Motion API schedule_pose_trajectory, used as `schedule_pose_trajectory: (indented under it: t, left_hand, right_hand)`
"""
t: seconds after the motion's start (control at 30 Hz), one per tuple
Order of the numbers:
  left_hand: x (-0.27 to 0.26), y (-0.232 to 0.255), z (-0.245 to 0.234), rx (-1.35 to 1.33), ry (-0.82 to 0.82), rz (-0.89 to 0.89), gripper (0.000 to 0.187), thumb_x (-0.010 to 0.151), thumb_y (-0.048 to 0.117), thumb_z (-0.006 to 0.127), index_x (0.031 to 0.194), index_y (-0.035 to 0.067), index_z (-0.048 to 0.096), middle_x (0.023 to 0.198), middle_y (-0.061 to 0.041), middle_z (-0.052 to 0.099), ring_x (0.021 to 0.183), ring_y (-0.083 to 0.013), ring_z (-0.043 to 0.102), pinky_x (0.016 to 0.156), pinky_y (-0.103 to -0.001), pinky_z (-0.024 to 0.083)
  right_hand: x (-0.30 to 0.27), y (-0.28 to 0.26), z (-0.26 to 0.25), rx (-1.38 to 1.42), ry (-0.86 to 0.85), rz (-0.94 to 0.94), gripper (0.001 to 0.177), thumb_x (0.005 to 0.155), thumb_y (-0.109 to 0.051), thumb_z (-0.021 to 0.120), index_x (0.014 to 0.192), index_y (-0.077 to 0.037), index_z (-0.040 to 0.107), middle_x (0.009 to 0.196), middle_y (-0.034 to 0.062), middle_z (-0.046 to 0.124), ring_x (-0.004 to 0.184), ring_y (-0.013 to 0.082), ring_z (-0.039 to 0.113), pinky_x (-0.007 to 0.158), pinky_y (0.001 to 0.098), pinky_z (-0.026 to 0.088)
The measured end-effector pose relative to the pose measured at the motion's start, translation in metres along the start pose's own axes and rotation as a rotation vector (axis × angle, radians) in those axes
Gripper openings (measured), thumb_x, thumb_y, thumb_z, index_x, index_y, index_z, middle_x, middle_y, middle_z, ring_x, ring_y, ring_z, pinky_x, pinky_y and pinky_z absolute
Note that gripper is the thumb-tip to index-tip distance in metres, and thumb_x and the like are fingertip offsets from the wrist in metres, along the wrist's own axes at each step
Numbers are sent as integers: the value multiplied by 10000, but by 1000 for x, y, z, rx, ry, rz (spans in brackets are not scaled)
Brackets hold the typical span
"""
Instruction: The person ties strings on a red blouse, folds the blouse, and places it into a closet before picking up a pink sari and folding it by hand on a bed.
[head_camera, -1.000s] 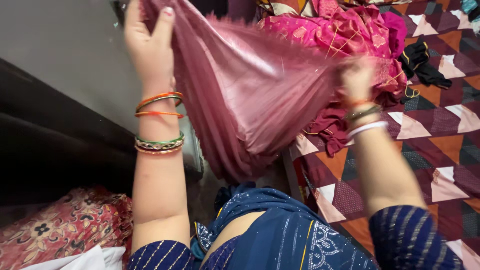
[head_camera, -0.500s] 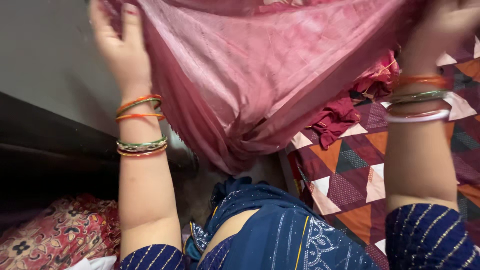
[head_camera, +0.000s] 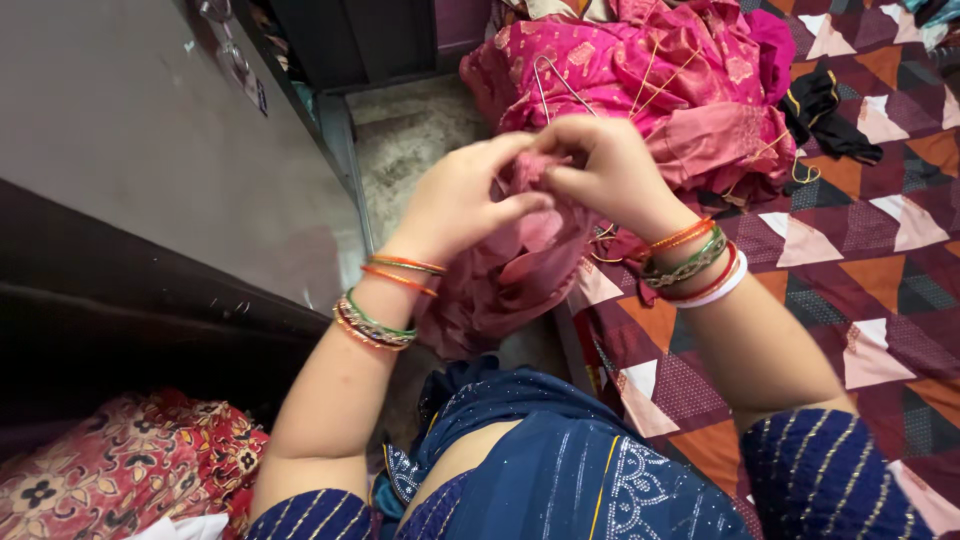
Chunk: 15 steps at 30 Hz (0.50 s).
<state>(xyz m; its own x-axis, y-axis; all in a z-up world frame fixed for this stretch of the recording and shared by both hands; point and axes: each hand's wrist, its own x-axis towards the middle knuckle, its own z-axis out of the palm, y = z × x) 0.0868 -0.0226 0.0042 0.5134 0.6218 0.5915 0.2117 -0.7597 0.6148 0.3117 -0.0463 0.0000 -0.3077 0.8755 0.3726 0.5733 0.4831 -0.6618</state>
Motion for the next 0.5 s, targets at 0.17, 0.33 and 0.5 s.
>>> schedule_pose_trajectory:
  t: [0.17,0.33,0.5]
  left_hand:
    - [16,-6,5,5,66,-164,202,879,189,655,1047,78,670,837,-130,691,758,-297,694,666,-392,524]
    - [41,-8,-4,40,224,-95,158,900,174,664,1018,69,664,848,-128,697,800,-296,703,686,-376,529]
    - [64,-3,-24,-24,360,-91,121,904,120,652,1005,54,665,815,-111,685,734,-219,701,690,-324,534]
  right_hand:
    - [-5,27,32,305,298,111,164,979,-6,702,1130,21,645,912,3,598,793,66,550,694,221,451]
    - [-35,57,104,694,251,246,287,890,-40,726,1157,-21,624,1044,-2,721,918,72,693,815,245,584]
    - [-69,114,180,753,231,255,287,853,-27,706,1140,-14,685,1038,1,745,935,94,697,843,268,590]
